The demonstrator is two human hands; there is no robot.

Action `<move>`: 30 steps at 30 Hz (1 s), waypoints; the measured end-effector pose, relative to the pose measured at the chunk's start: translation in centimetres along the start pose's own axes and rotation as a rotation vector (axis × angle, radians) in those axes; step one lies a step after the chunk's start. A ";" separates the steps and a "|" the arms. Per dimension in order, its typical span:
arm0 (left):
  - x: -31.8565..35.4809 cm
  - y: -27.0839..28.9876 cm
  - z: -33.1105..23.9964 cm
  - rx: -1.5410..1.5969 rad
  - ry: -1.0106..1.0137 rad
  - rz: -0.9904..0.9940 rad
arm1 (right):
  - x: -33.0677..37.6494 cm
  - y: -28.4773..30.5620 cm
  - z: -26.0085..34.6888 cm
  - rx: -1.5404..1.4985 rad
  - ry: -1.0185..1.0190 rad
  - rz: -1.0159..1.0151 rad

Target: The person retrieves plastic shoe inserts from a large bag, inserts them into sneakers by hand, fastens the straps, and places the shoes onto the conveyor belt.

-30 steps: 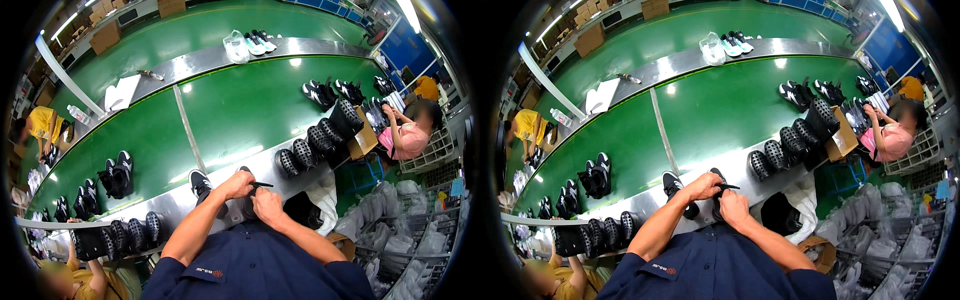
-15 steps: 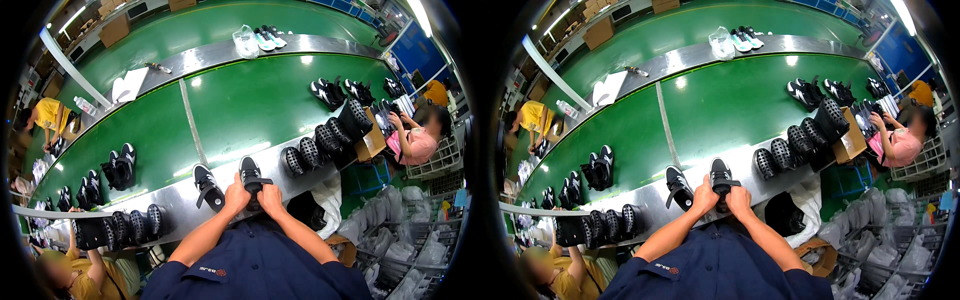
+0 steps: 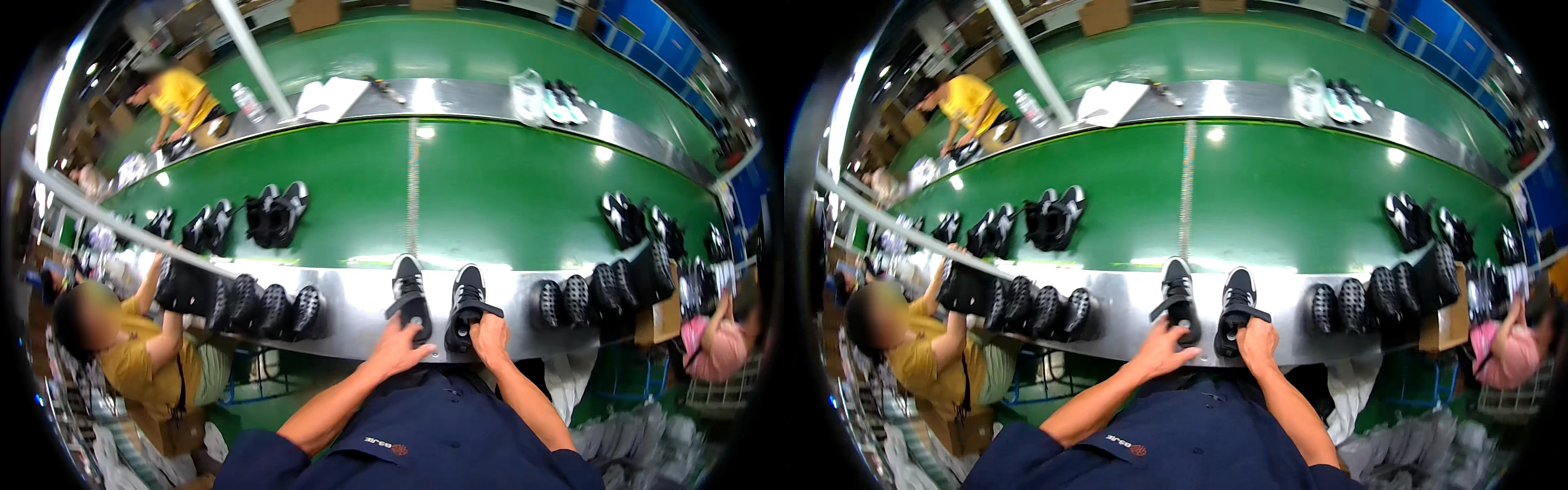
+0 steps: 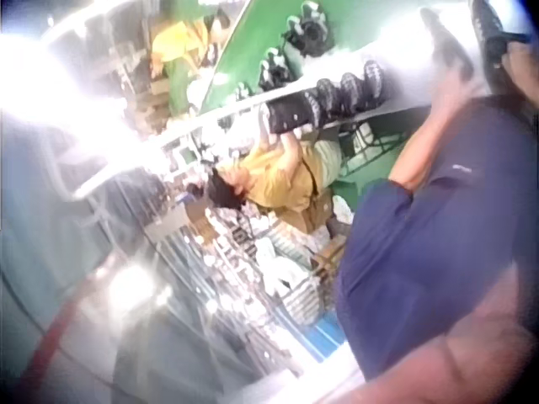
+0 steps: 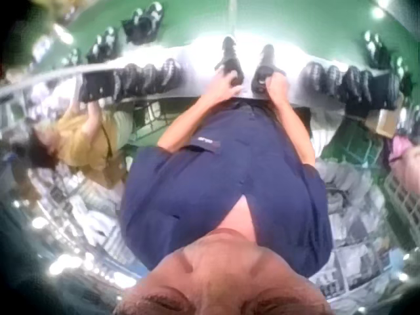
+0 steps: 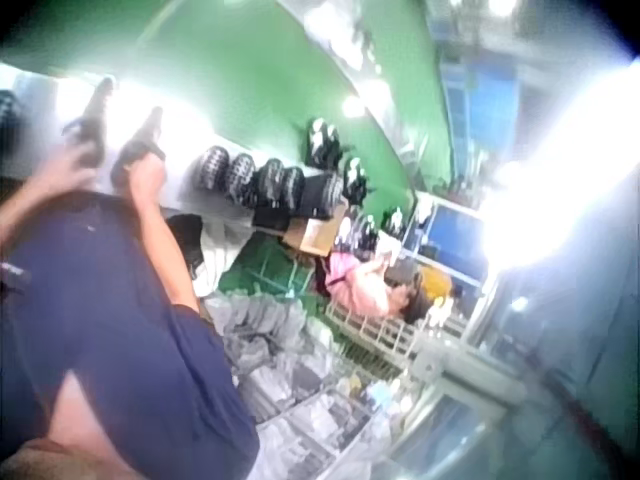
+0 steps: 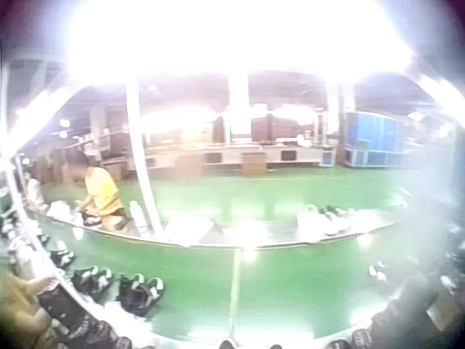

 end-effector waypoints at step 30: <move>9.2 20.2 -0.7 -0.129 -0.183 -0.950 | 7.9 2.1 17.9 -0.673 0.163 0.387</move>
Point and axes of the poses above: each hand's wrist, its own x-axis away from the middle knuckle, its own y-axis out of the back of the hand, z = x × y, the point moved 9 cm from there along -x, towards the middle knuckle, and after that the axes turned 8 degrees about -z, right-handed, at the moved point
